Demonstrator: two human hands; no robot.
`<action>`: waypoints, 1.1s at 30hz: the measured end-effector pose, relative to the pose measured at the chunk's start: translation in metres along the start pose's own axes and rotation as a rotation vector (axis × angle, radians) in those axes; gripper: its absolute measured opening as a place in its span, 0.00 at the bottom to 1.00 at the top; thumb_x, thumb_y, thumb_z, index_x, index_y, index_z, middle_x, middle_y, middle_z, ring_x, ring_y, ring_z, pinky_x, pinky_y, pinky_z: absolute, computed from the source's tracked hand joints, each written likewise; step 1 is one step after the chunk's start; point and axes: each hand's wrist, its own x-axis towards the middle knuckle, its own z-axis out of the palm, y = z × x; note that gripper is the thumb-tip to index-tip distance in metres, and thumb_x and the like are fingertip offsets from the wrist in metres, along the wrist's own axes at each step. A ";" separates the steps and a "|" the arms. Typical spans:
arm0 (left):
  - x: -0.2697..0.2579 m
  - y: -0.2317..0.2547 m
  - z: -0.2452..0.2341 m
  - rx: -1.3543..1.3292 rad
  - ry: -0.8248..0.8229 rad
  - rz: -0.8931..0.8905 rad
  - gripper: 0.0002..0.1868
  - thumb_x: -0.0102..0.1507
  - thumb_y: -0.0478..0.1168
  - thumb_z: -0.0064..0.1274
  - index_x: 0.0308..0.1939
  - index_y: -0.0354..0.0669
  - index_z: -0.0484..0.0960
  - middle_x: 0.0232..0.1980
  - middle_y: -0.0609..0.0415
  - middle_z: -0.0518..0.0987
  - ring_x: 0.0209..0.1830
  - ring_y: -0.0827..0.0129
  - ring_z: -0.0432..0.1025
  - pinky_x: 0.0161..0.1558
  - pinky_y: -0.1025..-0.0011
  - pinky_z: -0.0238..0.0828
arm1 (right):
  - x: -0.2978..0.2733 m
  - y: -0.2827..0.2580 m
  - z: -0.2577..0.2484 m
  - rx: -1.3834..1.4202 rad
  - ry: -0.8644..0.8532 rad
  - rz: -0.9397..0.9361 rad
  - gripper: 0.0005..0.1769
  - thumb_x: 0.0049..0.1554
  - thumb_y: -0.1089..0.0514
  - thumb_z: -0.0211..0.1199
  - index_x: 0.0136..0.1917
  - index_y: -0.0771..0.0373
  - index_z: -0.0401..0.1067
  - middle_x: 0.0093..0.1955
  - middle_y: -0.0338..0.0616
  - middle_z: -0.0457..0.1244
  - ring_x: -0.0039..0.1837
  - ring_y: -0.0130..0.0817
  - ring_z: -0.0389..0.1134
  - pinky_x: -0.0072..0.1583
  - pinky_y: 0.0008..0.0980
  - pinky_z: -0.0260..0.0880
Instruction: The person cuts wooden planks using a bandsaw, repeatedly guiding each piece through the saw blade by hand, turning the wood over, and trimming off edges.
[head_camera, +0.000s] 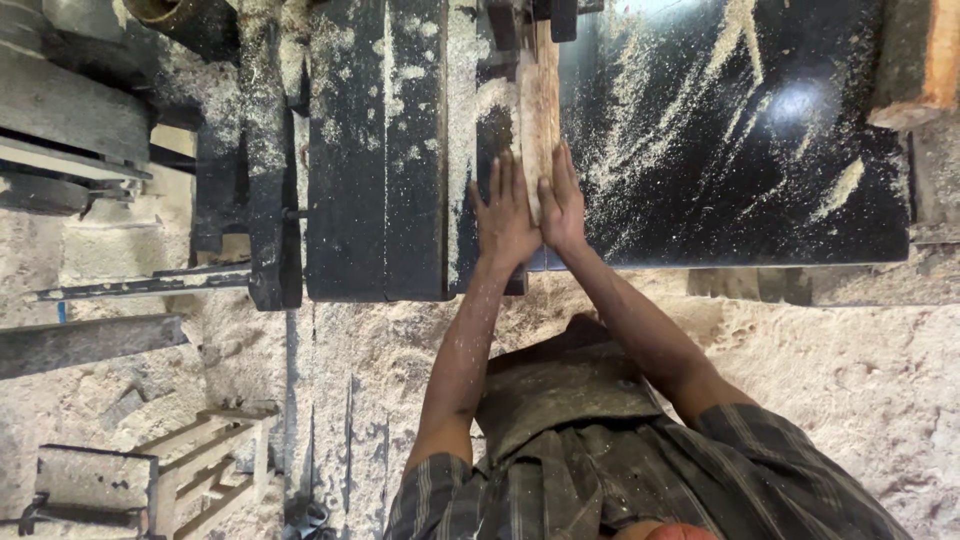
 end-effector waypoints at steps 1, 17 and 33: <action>0.012 -0.003 0.003 0.019 0.025 -0.004 0.58 0.63 0.58 0.55 0.81 0.36 0.33 0.85 0.40 0.30 0.86 0.52 0.28 0.77 0.33 0.20 | 0.009 0.002 0.001 -0.013 -0.013 0.009 0.39 0.72 0.44 0.37 0.84 0.75 0.42 0.85 0.69 0.42 0.86 0.66 0.44 0.82 0.54 0.53; -0.080 0.015 0.022 -0.002 0.053 -0.219 0.61 0.61 0.71 0.52 0.81 0.39 0.38 0.85 0.44 0.34 0.86 0.51 0.32 0.79 0.47 0.26 | 0.159 0.098 -0.326 -0.892 0.076 0.385 0.62 0.48 0.37 0.78 0.83 0.58 0.48 0.82 0.67 0.43 0.82 0.66 0.41 0.74 0.77 0.34; -0.091 0.018 0.038 0.036 0.123 -0.225 0.58 0.64 0.74 0.45 0.82 0.42 0.40 0.86 0.47 0.34 0.86 0.52 0.32 0.80 0.50 0.23 | 0.025 0.090 -0.274 -0.787 0.043 0.667 0.60 0.52 0.43 0.68 0.81 0.78 0.41 0.78 0.69 0.50 0.78 0.62 0.54 0.71 0.53 0.66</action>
